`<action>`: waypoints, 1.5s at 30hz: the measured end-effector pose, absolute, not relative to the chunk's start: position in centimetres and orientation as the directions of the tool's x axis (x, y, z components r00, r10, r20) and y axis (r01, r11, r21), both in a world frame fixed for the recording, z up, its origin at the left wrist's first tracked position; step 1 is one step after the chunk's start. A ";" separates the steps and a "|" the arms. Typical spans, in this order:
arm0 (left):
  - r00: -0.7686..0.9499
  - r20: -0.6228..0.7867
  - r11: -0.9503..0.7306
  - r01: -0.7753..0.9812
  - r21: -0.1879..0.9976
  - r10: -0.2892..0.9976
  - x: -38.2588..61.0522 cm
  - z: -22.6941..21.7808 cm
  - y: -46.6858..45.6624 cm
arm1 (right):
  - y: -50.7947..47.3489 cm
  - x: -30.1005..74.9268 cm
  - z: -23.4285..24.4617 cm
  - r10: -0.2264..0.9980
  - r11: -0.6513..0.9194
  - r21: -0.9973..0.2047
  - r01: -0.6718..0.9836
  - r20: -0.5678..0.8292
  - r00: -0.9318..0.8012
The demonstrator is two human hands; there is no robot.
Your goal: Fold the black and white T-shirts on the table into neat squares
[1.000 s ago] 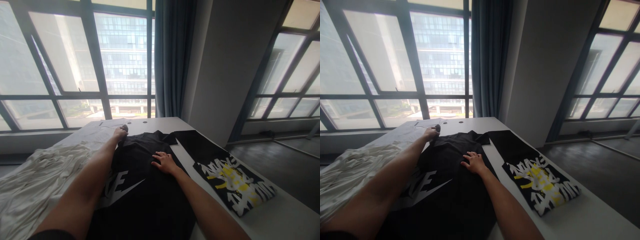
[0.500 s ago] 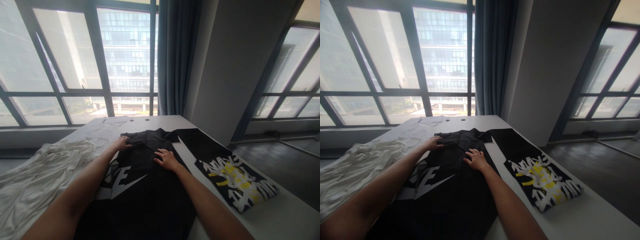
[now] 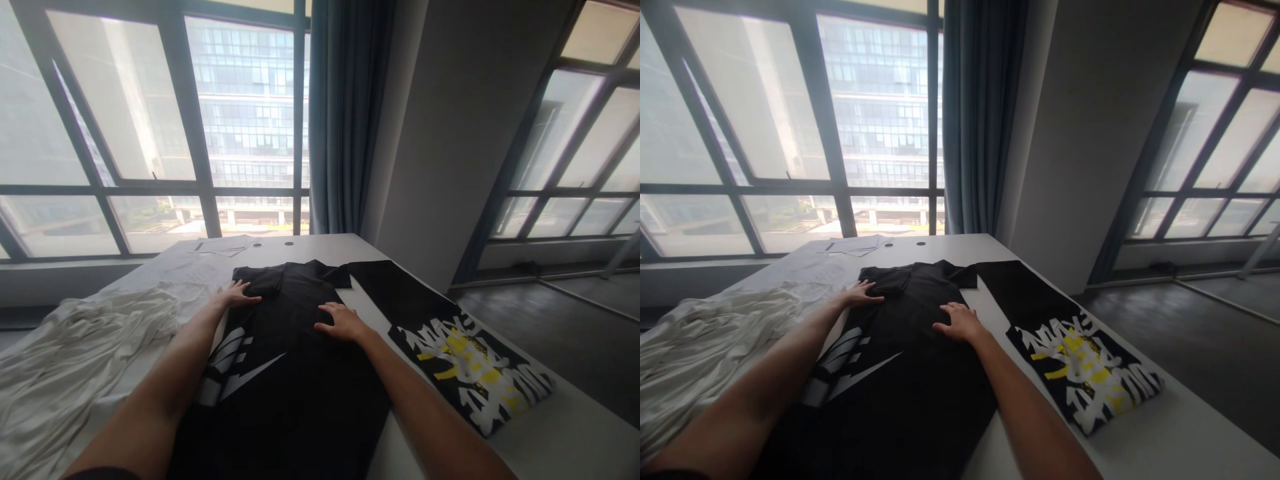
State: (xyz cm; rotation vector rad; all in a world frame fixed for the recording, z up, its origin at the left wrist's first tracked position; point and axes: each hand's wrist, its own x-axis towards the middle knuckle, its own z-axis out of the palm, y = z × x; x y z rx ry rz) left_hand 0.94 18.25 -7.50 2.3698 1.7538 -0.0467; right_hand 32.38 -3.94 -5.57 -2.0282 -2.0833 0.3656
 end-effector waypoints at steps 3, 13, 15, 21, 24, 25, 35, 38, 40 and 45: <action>0.266 0.107 -0.276 0.956 0.095 0.958 1.3 -8.5 17.1 | -3.9 33.3 -5.5 0.995 0.011 -0.310 0.951 -0.093 -0.042; 0.244 0.127 -0.265 0.946 0.188 0.961 -0.4 -5.7 10.1 | -3.5 32.9 -6.5 0.997 0.023 -0.239 0.971 -0.064 -0.039; 0.246 0.026 -0.244 0.938 0.244 0.969 -1.3 -5.0 8.4 | -3.5 32.9 -6.7 0.998 0.027 -0.219 0.975 -0.043 -0.037; 0.242 -0.375 -0.086 0.918 0.388 0.895 -3.7 -2.9 2.9 | -4.0 32.6 -7.2 1.000 0.026 -0.161 0.987 0.020 -0.023; 0.272 -0.468 -0.081 0.918 0.389 0.841 -5.0 -2.3 0.5 | -4.2 32.6 -7.7 0.999 0.023 -0.147 0.989 0.031 -0.019; 0.289 -0.488 -0.082 0.913 0.401 0.823 -5.4 -2.1 -0.2 | -4.2 32.6 -7.8 0.999 0.024 -0.142 0.990 0.032 -0.019; 0.302 -0.417 -0.043 0.849 0.527 0.857 -4.2 2.1 -4.2 | -3.8 32.9 -8.1 0.998 0.048 -0.120 0.992 0.047 -0.042; 0.371 -0.404 -0.091 0.820 0.565 0.836 -1.5 2.5 -5.9 | -3.9 32.9 -8.1 0.998 0.054 -0.117 0.992 0.050 -0.048; 0.419 -0.448 -0.103 0.811 0.576 0.790 0.2 2.3 -7.2 | -4.0 32.9 -8.0 0.997 0.058 -0.116 0.992 0.053 -0.052; 0.527 -0.658 -0.117 0.820 0.561 0.539 2.1 0.7 -9.3 | -4.2 32.9 -7.8 0.997 0.064 -0.124 0.990 0.056 -0.057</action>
